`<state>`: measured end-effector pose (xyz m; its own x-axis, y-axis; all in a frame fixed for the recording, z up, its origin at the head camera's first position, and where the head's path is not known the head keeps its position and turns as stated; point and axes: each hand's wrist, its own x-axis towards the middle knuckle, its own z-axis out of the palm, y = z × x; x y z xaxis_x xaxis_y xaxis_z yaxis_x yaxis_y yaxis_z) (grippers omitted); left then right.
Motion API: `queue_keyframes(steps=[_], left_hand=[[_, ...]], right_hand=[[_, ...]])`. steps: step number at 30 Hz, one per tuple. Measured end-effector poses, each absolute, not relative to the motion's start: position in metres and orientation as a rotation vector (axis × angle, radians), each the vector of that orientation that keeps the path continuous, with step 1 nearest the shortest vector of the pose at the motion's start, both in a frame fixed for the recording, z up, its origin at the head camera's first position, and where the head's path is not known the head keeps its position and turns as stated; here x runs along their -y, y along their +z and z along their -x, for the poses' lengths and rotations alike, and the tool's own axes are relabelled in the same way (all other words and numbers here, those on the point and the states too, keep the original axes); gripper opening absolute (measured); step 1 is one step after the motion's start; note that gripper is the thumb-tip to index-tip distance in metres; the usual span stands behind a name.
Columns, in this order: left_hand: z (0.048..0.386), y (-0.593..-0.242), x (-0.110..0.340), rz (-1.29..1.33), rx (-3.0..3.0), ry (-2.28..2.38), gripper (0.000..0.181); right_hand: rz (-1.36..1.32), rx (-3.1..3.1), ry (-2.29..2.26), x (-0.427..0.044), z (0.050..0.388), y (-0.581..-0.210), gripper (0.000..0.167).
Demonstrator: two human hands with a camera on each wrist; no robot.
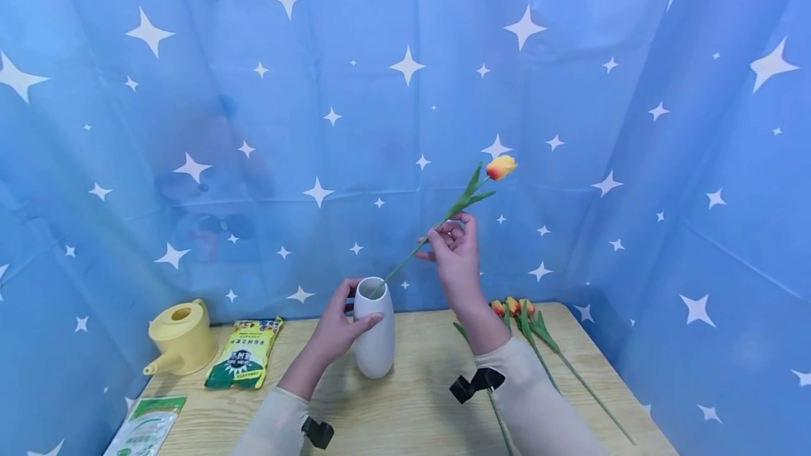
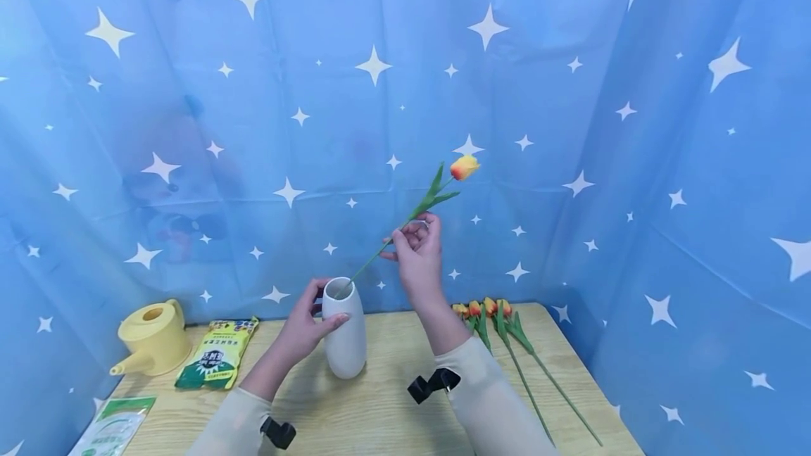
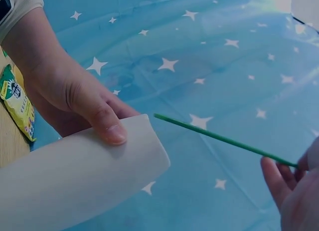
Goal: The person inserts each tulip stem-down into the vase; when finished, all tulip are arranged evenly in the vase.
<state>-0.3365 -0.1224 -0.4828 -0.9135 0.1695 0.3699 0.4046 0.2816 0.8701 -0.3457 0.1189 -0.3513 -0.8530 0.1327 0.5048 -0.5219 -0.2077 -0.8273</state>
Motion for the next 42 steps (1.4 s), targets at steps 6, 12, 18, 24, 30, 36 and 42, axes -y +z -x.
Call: queue_keyframes(steps=[6,12,18,24,30,36,42], left_hand=[[0.336,-0.482,0.122,0.528,2.346,-1.684,0.065],[0.338,-0.484,0.122,0.52,2.359,-1.68,0.064],[0.338,-0.482,0.123,0.535,2.347,-1.684,0.065],[0.336,-0.48,0.122,0.547,2.336,-1.69,0.064],[0.336,-0.479,0.122,0.547,2.344,-1.68,0.064],[0.336,-0.478,0.122,0.534,2.349,-1.69,0.064],[0.337,-0.479,0.122,0.54,2.334,-1.701,0.064]], right_hand=[[-0.444,1.543,2.081,-0.115,0.351,-0.354,0.033],[-0.473,1.642,2.025,-0.105,0.354,-0.362,0.036],[-0.552,1.795,1.957,-0.092,0.352,-0.369,0.025],[-0.65,1.875,1.92,-0.083,0.353,-0.376,0.016],[-0.658,1.9,1.888,-0.08,0.356,-0.381,0.01],[-0.649,1.921,1.91,-0.079,0.356,-0.38,0.007],[-0.656,1.975,1.913,-0.078,0.359,-0.384,0.009]])
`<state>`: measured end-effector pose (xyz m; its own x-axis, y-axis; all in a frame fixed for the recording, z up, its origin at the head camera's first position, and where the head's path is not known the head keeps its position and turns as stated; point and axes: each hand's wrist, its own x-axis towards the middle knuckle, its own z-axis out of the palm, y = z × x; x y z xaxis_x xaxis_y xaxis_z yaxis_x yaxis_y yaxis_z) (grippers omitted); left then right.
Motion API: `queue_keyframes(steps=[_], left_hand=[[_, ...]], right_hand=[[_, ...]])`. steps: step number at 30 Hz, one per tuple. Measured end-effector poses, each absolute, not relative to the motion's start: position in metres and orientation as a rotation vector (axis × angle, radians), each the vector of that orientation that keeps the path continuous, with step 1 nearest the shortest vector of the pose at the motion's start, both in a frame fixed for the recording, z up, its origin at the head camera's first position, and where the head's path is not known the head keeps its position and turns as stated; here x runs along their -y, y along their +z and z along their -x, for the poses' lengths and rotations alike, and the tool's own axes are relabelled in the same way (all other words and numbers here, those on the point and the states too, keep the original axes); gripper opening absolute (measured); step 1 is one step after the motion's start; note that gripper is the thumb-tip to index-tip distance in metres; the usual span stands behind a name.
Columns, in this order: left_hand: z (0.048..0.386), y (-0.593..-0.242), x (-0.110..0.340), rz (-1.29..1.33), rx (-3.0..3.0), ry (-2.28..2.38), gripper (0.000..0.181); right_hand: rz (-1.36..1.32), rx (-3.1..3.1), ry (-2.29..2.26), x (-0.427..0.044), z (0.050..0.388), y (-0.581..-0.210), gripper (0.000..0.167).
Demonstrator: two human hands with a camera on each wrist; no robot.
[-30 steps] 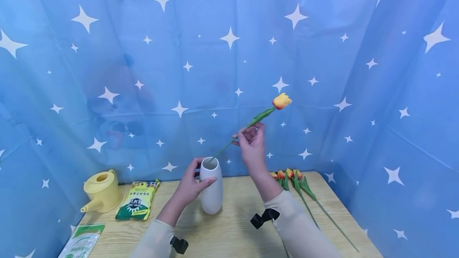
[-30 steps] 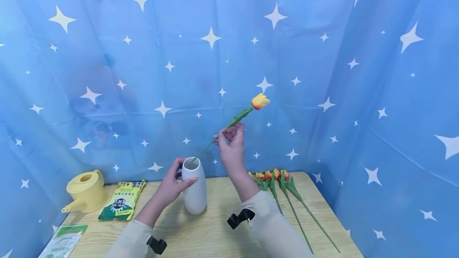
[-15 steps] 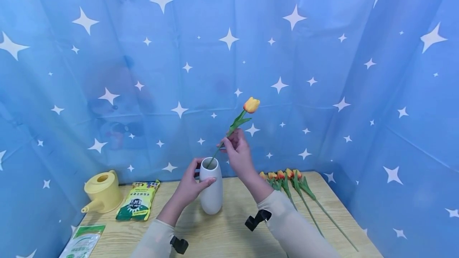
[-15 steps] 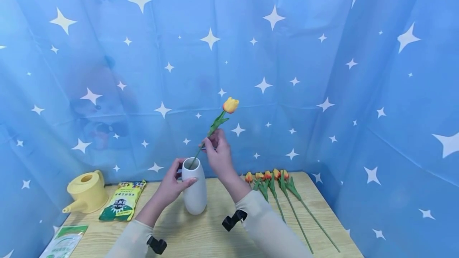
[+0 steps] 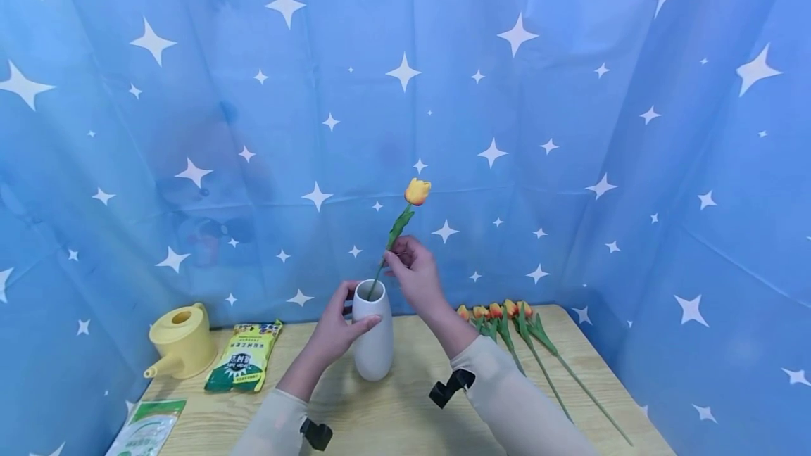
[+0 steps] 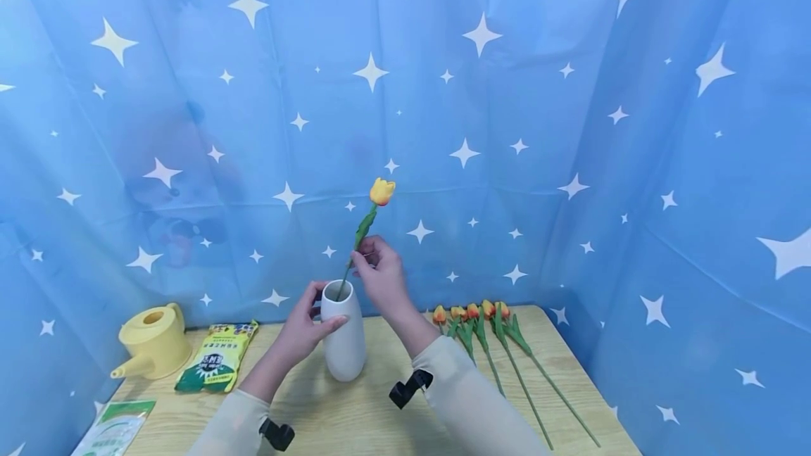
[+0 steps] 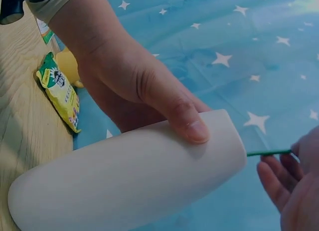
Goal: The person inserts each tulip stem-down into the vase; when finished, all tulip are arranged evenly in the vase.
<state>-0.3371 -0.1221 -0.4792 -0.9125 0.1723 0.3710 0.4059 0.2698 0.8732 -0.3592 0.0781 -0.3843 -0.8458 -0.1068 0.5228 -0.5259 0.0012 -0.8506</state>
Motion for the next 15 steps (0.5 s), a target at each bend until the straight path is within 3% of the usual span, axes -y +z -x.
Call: queue_keyframes(steps=[15], left_hand=[[0.3369,-0.4797,0.1228,0.558,2.322,-1.689,0.064]], right_hand=[[-0.645,2.035,1.862,-0.0714,0.361,-0.3936,0.015]])
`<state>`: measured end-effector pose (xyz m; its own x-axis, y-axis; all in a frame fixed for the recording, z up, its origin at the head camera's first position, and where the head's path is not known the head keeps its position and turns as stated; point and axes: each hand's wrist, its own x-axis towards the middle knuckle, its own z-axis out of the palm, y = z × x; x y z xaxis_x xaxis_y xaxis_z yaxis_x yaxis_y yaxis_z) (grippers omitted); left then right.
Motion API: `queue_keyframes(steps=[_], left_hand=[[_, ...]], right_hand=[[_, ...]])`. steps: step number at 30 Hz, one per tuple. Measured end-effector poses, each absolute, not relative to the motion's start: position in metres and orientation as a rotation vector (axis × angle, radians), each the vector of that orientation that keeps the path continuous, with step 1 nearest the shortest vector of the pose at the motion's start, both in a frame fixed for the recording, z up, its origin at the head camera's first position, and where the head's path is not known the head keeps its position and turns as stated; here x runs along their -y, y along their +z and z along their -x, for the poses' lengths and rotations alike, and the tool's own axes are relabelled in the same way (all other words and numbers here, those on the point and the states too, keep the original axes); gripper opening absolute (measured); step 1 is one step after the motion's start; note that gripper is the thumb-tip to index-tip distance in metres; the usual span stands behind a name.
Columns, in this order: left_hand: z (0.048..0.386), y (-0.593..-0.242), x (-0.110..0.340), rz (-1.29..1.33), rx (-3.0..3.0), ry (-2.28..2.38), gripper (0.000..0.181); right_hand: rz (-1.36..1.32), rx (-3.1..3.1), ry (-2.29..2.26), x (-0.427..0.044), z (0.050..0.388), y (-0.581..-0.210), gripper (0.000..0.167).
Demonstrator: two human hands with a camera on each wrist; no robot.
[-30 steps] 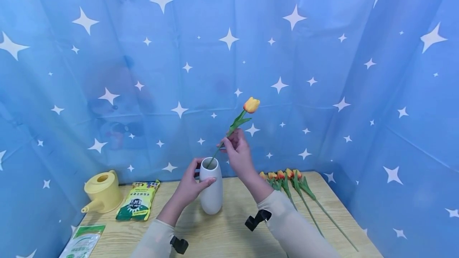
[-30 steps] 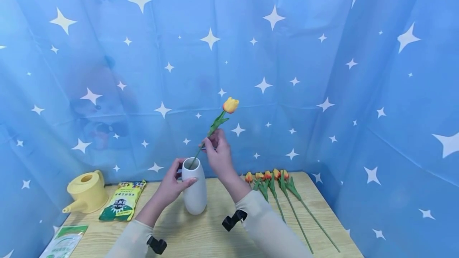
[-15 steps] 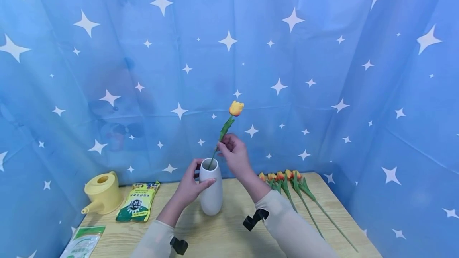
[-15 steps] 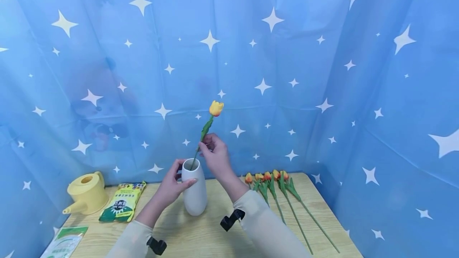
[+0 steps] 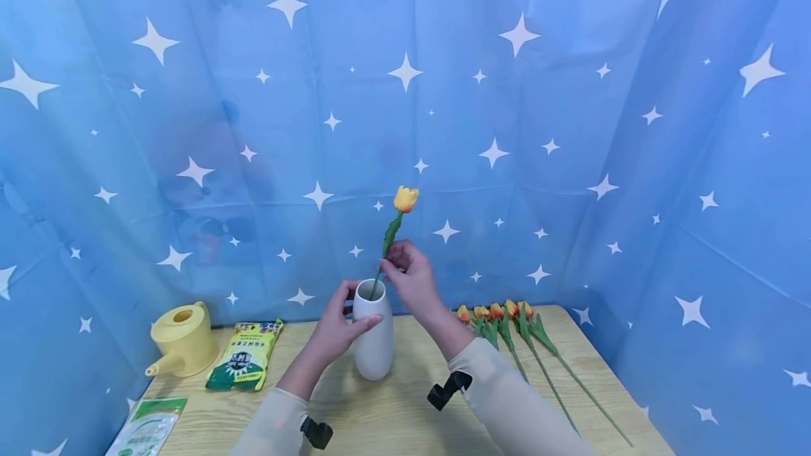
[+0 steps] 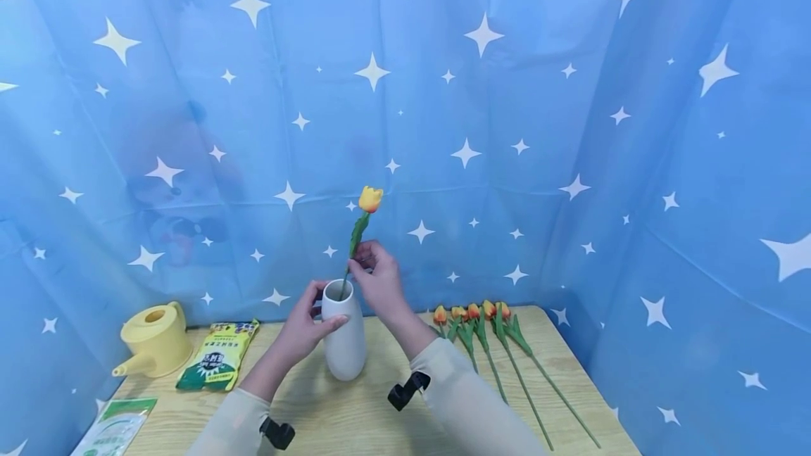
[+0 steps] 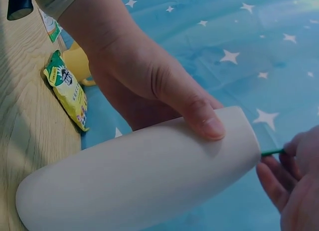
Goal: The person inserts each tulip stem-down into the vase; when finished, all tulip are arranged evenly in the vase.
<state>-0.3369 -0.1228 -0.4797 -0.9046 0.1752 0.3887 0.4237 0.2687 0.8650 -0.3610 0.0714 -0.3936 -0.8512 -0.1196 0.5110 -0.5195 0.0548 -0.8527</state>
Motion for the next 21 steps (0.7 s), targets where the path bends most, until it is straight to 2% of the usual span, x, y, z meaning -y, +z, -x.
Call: queue_keyframes(steps=[7,21], left_hand=[[0.338,-0.481,0.122,0.561,2.326,-1.681,0.064],[0.338,-0.48,0.122,0.555,2.325,-1.708,0.063]], right_hand=[[-0.642,2.09,1.721,-0.07,0.362,-0.398,0.019],[-0.713,2.284,1.603,-0.07,0.362,-0.406,0.014]])
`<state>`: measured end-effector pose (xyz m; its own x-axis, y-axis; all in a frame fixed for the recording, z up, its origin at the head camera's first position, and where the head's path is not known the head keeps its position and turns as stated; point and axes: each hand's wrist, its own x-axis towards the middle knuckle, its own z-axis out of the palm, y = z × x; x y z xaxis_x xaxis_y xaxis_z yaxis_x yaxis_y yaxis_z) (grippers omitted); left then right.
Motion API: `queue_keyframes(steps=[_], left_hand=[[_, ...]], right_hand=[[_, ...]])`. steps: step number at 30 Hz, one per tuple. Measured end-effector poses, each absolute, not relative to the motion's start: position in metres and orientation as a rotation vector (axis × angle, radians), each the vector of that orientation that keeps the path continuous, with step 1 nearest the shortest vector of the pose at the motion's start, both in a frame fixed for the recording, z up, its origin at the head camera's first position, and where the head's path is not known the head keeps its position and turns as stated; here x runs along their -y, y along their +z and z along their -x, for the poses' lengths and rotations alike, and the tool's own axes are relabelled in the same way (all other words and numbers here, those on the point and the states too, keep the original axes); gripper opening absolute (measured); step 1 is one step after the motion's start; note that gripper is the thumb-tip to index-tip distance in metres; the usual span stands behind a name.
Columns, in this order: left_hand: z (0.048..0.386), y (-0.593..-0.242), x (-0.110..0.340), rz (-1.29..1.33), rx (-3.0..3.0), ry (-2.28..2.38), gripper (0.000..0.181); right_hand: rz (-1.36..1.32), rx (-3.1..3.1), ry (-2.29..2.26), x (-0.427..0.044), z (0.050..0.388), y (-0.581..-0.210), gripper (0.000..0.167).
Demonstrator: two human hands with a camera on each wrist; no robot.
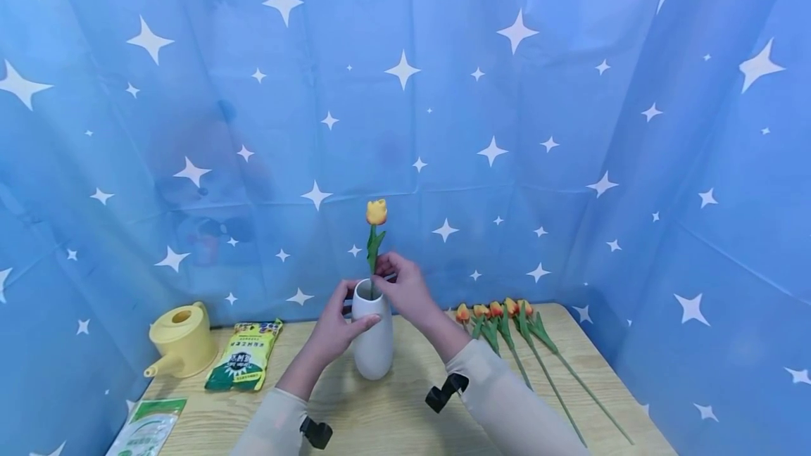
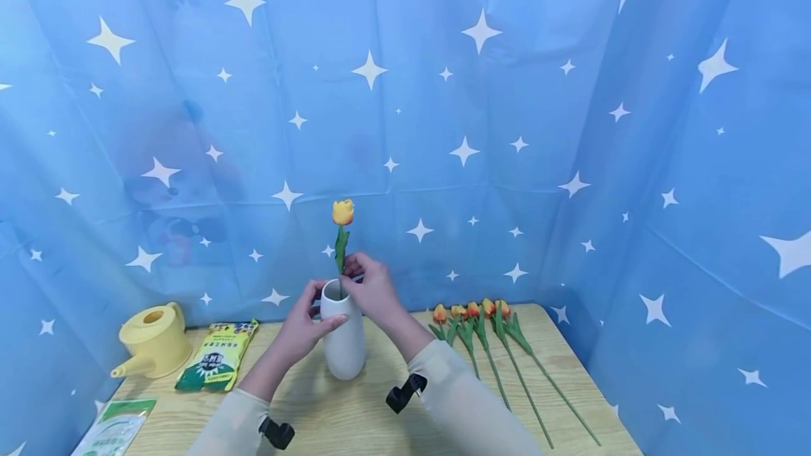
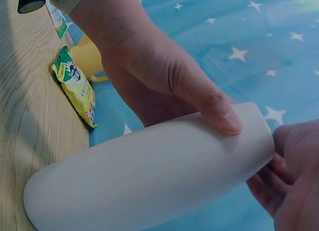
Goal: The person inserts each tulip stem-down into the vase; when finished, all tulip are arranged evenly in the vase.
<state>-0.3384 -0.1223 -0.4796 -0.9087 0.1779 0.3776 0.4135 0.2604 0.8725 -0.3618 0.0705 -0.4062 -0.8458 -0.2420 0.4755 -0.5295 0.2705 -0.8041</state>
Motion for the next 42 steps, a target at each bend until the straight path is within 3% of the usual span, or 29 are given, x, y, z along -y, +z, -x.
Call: queue_keyframes(steps=[7,17,35,42], left_hand=[[0.339,-0.48,0.123,0.551,2.329,-1.711,0.063],[0.34,-0.48,0.123,0.564,2.332,-1.718,0.062],[0.34,-0.482,0.126,0.517,2.353,-1.703,0.061],[0.338,-0.481,0.123,0.494,2.366,-1.703,0.063]], right_hand=[[-0.718,2.329,1.6,-0.07,0.362,-0.407,0.014],[-0.752,2.372,1.544,-0.071,0.361,-0.406,0.032],[-0.776,2.362,1.587,-0.082,0.353,-0.404,0.03],[-0.604,2.311,1.642,-0.105,0.338,-0.408,0.026]])
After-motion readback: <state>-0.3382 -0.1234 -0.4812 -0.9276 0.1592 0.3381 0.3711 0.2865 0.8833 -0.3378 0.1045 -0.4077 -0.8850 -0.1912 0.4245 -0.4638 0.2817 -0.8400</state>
